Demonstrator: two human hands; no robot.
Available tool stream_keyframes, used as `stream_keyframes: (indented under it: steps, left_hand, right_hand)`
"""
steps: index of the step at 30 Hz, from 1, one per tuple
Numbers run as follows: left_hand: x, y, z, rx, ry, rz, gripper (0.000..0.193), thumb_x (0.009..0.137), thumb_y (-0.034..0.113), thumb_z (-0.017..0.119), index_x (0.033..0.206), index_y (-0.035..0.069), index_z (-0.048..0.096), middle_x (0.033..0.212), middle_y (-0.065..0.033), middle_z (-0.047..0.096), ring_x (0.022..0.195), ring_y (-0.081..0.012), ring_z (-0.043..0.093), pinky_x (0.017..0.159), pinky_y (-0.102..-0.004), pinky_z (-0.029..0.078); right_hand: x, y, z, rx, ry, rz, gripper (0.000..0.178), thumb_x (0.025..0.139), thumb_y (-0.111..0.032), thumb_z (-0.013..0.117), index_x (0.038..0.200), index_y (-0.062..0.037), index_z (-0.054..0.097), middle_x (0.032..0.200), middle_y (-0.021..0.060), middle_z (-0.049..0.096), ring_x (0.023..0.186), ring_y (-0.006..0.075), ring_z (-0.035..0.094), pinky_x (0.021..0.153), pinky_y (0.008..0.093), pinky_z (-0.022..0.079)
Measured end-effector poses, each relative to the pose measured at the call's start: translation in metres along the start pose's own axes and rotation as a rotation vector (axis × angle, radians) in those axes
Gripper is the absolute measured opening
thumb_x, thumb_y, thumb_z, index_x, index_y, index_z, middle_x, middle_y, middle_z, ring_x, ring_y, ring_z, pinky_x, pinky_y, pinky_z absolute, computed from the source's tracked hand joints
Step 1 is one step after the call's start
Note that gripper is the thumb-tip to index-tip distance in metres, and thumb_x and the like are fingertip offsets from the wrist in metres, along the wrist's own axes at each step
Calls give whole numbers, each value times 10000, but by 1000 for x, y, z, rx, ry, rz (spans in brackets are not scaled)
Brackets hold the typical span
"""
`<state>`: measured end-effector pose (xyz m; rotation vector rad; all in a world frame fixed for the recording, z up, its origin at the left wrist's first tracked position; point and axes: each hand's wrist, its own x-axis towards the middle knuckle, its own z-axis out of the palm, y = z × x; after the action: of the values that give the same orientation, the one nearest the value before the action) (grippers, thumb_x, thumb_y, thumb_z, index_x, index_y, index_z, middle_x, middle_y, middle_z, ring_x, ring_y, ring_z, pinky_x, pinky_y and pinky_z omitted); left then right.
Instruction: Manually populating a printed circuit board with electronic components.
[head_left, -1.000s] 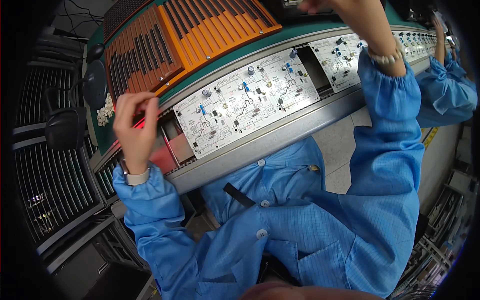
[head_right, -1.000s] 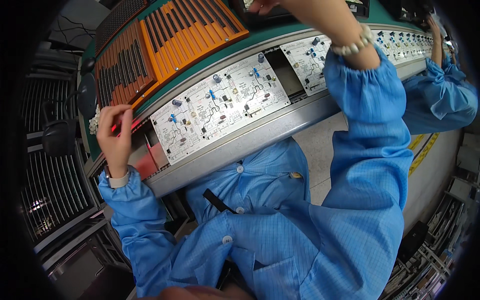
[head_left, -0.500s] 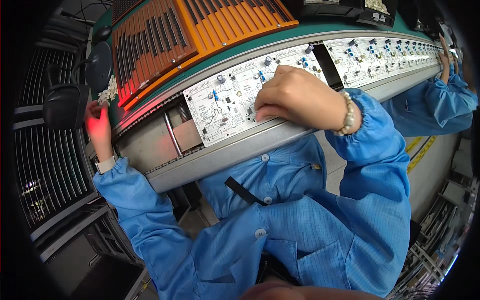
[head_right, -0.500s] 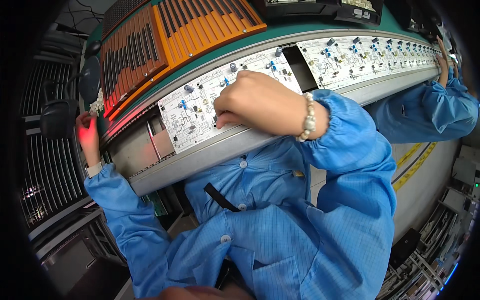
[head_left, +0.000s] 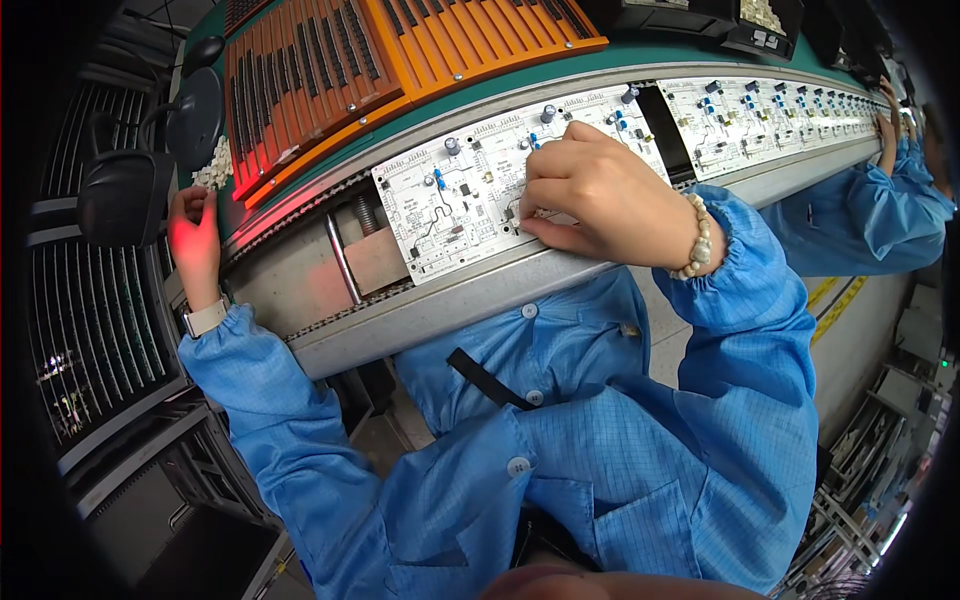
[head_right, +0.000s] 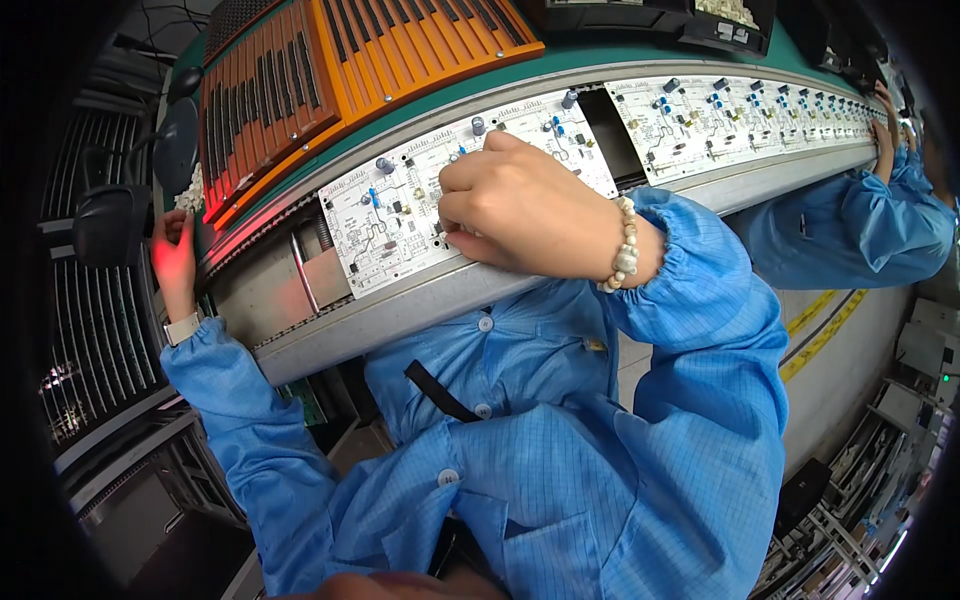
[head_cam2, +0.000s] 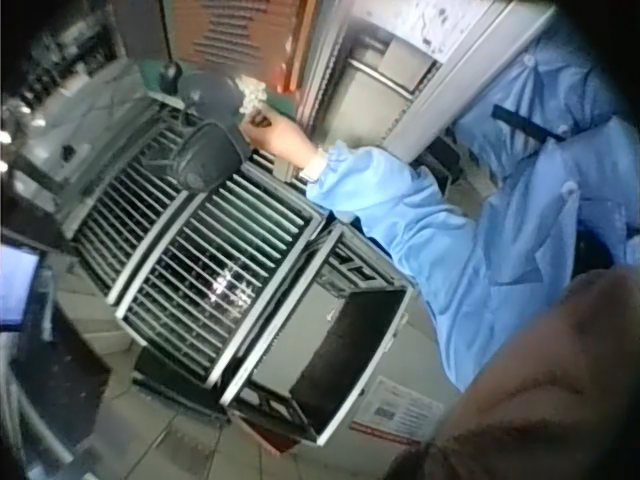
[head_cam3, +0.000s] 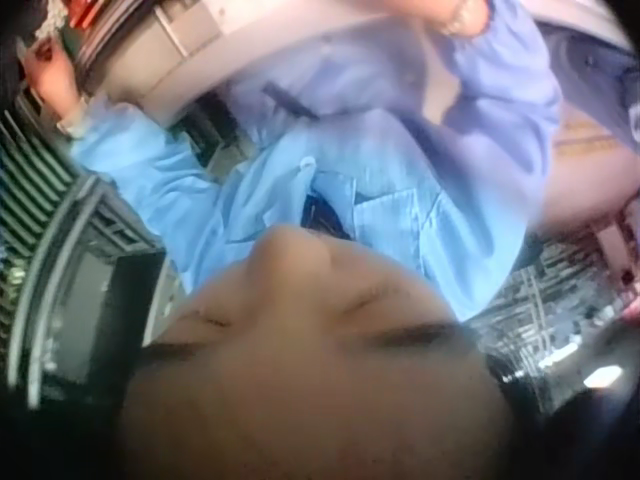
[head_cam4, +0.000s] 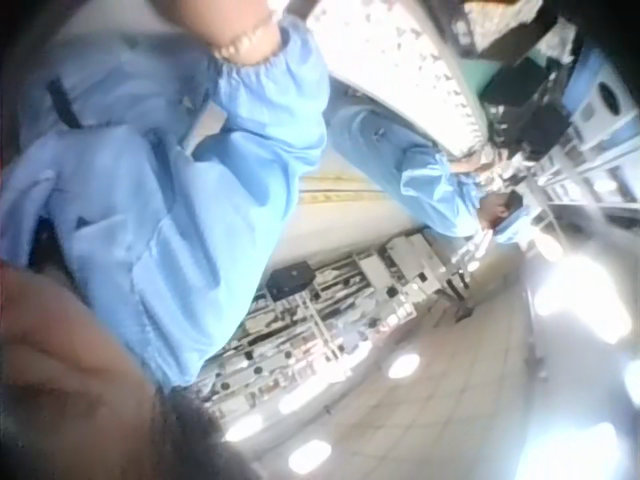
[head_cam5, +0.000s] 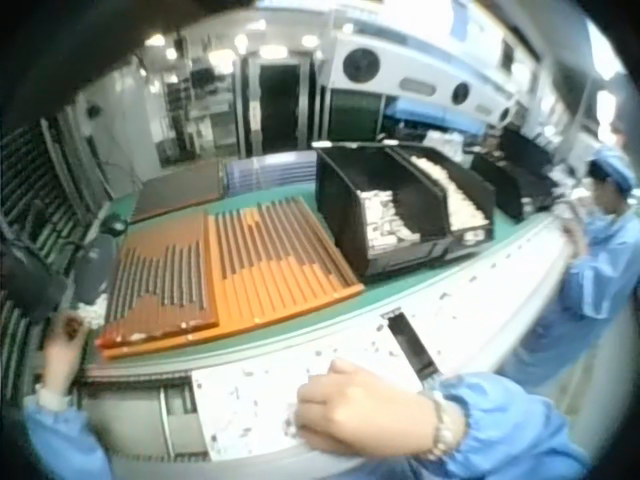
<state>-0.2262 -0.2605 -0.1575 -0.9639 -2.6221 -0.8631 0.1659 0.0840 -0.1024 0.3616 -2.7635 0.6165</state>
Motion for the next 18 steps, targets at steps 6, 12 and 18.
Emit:
stream_keyframes:
  steps: [6, 12, 18]
  left_hand:
    - [-3, 7, -4, 40, -28, -31, 159, 956, 161, 663, 1021, 17, 642, 856, -72, 672, 752, -143, 612, 729, -282, 495]
    - [-4, 26, -3, 40, -2, 1, 144, 983, 156, 629, 1047, 28, 650, 894, -67, 683, 809, -157, 639, 766, -290, 496]
    - [-1, 27, -5, 179, 64, 90, 167, 993, 166, 614, 1088, 36, 657, 920, -95, 687, 824, -175, 656, 769, -300, 501]
  right_hand:
    - [0, -2, 2, 0, -27, 24, 131, 747, -129, 801, 820, -78, 705, 804, 27, 619, 766, 214, 596, 731, 323, 430]
    - [0, -2, -6, -34, -86, 81, 173, 790, -220, 816, 860, -89, 728, 820, 29, 657, 755, 185, 607, 746, 316, 428]
    - [26, 44, -103, -74, 455, 292, 169, 884, -165, 732, 924, -1, 718, 804, 98, 704, 708, 182, 684, 618, 294, 535]
